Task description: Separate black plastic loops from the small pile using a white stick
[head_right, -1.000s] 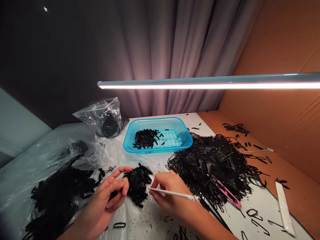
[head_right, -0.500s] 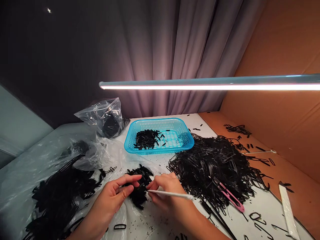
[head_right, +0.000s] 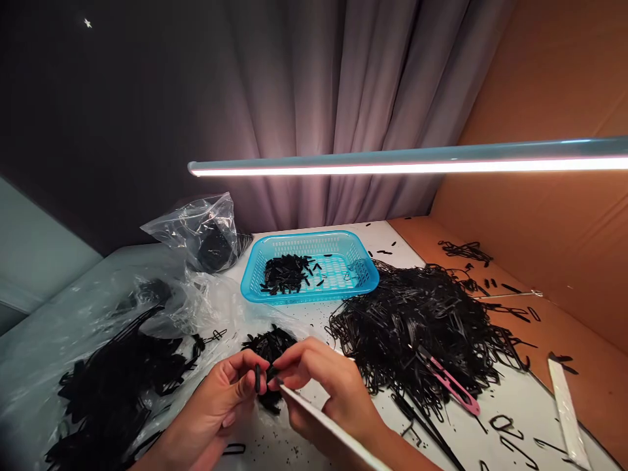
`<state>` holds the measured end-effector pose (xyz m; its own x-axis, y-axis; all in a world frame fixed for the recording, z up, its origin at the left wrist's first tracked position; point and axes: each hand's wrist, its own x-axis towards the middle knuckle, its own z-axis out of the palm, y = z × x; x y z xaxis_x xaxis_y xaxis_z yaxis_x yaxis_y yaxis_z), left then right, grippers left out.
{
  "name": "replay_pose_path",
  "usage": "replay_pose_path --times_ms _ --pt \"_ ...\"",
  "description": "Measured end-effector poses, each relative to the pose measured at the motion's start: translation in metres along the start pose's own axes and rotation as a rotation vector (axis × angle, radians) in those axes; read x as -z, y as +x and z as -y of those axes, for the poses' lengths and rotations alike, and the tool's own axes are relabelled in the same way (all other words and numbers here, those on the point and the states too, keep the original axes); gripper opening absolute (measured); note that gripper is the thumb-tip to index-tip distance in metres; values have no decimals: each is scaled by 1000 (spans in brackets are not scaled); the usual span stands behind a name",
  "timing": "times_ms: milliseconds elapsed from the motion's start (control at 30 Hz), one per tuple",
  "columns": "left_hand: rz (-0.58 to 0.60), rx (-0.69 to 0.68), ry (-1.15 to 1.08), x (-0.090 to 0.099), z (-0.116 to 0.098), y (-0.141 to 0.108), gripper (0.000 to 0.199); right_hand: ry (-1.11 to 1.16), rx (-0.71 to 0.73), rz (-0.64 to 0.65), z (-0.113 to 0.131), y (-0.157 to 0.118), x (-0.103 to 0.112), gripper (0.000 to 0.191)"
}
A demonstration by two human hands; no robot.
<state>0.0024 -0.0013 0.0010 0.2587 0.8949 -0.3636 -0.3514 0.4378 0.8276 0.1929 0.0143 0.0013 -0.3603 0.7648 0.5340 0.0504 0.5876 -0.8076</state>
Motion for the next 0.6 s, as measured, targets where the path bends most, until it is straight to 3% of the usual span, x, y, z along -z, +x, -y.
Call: replay_pose_path --times_ms 167,600 --pt "33 -36 -52 2 5 1 20 -122 192 50 0 -2 -2 8" --pt "27 -49 -46 0 6 0 31 -203 241 61 0 -4 -3 8"
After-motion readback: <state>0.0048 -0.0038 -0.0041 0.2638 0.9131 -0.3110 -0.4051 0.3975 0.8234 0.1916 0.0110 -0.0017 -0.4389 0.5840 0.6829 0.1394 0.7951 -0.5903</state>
